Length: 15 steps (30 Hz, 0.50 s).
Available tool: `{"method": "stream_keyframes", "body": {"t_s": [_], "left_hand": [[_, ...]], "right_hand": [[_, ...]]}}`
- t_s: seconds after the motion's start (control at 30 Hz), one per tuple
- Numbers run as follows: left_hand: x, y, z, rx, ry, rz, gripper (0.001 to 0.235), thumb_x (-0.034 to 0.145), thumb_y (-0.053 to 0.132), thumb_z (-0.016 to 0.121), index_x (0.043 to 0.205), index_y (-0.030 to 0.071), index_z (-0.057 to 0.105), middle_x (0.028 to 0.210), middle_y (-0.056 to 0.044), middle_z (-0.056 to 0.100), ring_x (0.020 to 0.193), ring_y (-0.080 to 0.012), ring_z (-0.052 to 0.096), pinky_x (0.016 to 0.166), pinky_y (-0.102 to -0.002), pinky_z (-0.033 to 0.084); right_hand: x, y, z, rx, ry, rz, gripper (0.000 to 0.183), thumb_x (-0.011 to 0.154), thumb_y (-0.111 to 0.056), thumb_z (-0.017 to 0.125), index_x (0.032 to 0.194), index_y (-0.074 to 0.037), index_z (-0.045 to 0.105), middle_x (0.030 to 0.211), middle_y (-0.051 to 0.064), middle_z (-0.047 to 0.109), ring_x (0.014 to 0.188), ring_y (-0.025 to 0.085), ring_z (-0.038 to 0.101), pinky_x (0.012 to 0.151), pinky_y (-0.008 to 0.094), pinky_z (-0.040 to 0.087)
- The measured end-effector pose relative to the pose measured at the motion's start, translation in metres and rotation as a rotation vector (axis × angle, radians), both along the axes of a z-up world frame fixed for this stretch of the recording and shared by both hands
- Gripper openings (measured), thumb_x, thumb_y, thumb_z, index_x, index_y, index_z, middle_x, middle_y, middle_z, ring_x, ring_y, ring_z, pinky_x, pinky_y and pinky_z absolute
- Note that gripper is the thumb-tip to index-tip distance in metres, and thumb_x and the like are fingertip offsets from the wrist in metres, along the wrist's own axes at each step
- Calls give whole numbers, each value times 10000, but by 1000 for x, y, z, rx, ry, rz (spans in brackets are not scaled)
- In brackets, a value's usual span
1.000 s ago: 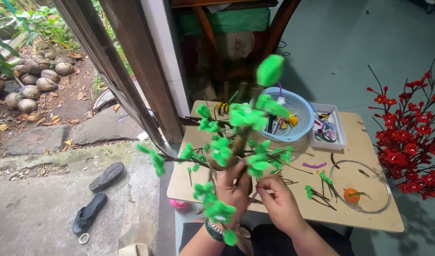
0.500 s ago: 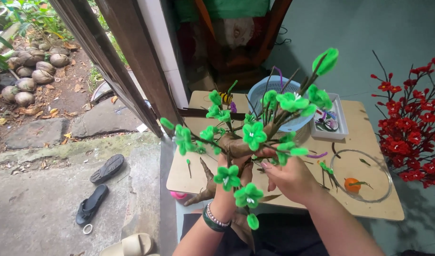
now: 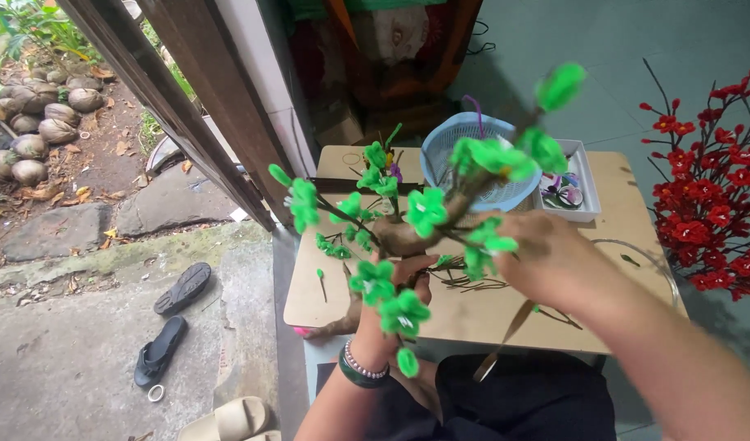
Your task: A person is shown assembling an artificial tree by manually attaching green blossoms to a brown branch structure.
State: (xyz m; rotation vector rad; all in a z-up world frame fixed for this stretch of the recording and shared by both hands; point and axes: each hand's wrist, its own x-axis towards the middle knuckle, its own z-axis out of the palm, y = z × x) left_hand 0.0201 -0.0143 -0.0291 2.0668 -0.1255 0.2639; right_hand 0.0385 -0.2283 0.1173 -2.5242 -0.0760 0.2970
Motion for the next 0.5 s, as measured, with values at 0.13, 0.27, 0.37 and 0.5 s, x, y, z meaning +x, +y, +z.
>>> {"method": "stream_keyframes", "body": {"t_s": [0.13,0.27,0.37,0.5], "left_hand": [[-16,12,45,-263,-134,-120,297,792,130,807,1077,213,801,998,-150,672,787,-281,691,729,-373,611],[-10,6,8,-517,-163,-190,221,767,10,804,946,139,820,982,-92,580,726,-161,650,541,-289,574],[-13,9,15,-679,-198,-112,289,824,-33,719,1051,104,833,1075,-96,522,889,-129,563,799,-304,569],[-2,22,13,-515,-320,11,318,875,8,719,1137,155,824,1125,-85,473,998,-157,600,890,-337,541]], "right_hand": [[36,-38,-44,48,-304,332,187,838,-172,719,1002,-122,794,960,167,788,932,400,729,813,501,573],[54,-25,-15,-93,139,121,269,833,-381,811,918,-134,875,749,76,820,802,215,746,811,384,575],[128,-98,-173,502,-137,795,451,906,-353,699,1224,-35,726,1025,154,779,569,99,691,414,267,601],[2,-8,-95,364,-181,497,221,844,-302,778,891,-110,877,761,73,837,645,178,737,580,352,591]]}}
